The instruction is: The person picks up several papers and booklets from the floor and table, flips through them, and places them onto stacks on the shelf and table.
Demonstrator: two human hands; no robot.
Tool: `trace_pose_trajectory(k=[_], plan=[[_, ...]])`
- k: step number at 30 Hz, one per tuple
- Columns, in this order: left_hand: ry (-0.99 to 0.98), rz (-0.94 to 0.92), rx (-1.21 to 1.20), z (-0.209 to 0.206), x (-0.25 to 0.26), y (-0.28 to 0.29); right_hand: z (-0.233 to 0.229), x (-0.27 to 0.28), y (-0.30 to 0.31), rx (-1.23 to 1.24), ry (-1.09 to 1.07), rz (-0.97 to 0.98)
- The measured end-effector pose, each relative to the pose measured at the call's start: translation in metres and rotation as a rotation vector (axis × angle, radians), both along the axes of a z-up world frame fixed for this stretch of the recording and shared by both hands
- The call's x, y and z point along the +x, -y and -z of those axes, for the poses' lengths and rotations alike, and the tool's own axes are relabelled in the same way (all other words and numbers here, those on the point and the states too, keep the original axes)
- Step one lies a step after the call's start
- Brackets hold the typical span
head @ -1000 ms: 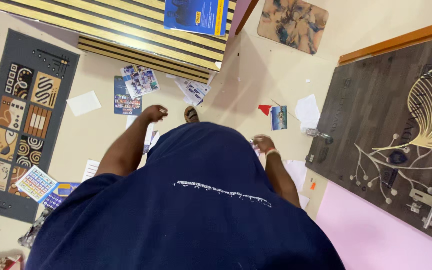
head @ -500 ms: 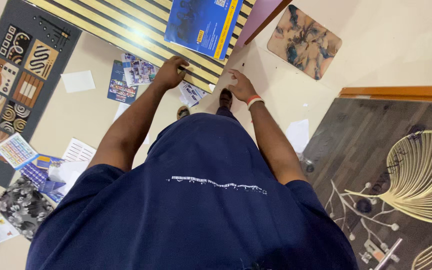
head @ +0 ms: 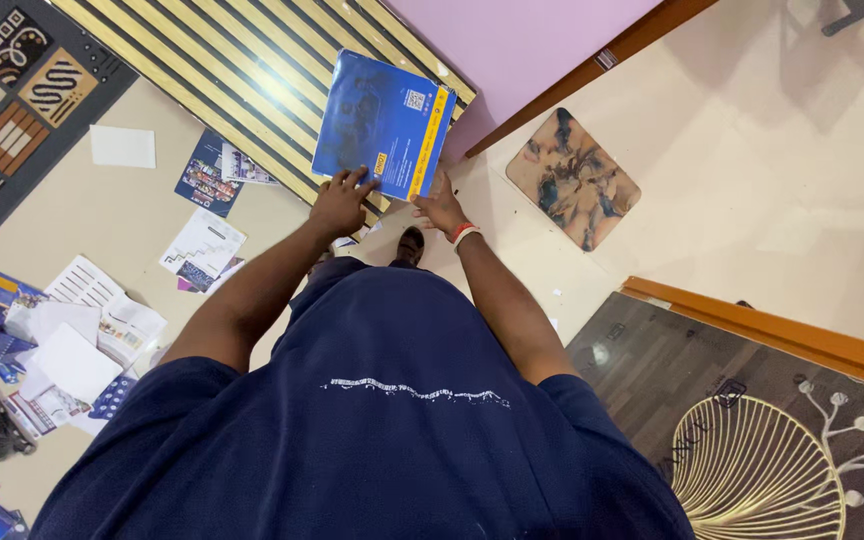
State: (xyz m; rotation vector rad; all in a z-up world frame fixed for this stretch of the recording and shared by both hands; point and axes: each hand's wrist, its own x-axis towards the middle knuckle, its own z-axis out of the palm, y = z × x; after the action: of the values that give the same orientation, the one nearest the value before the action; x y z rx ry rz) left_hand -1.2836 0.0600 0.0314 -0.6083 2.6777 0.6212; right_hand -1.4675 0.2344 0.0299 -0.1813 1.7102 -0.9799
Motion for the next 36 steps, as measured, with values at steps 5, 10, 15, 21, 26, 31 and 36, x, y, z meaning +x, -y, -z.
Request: trace_pose_trajectory(k=[5,10,15,21,26,31,36], plan=[[-0.118,-0.18,0.269,0.008,0.025,-0.024,0.031,0.003,-0.034,-0.104,0.066,0.061],[-0.411,-0.515,0.182,0.017,0.064,-0.029,0.029,0.008,-0.054,-0.081,0.148,0.045],[-0.491,-0.923,0.445,0.012,0.102,-0.02,0.013,-0.001,-0.06,-0.143,0.303,-0.005],[-0.35,-1.176,1.004,0.025,0.153,-0.038,-0.004,0.017,-0.051,-0.1,0.397,-0.265],[-0.49,-1.322,1.071,0.024,0.239,-0.068,-0.012,0.082,-0.02,-0.053,0.356,-0.417],[-0.645,-1.446,1.03,0.002,0.343,-0.108,-0.034,0.179,0.028,-0.112,0.35,-0.597],[-0.655,-1.649,0.961,-0.008,0.445,-0.152,-0.061,0.293,0.077,-0.104,0.128,-0.865]])
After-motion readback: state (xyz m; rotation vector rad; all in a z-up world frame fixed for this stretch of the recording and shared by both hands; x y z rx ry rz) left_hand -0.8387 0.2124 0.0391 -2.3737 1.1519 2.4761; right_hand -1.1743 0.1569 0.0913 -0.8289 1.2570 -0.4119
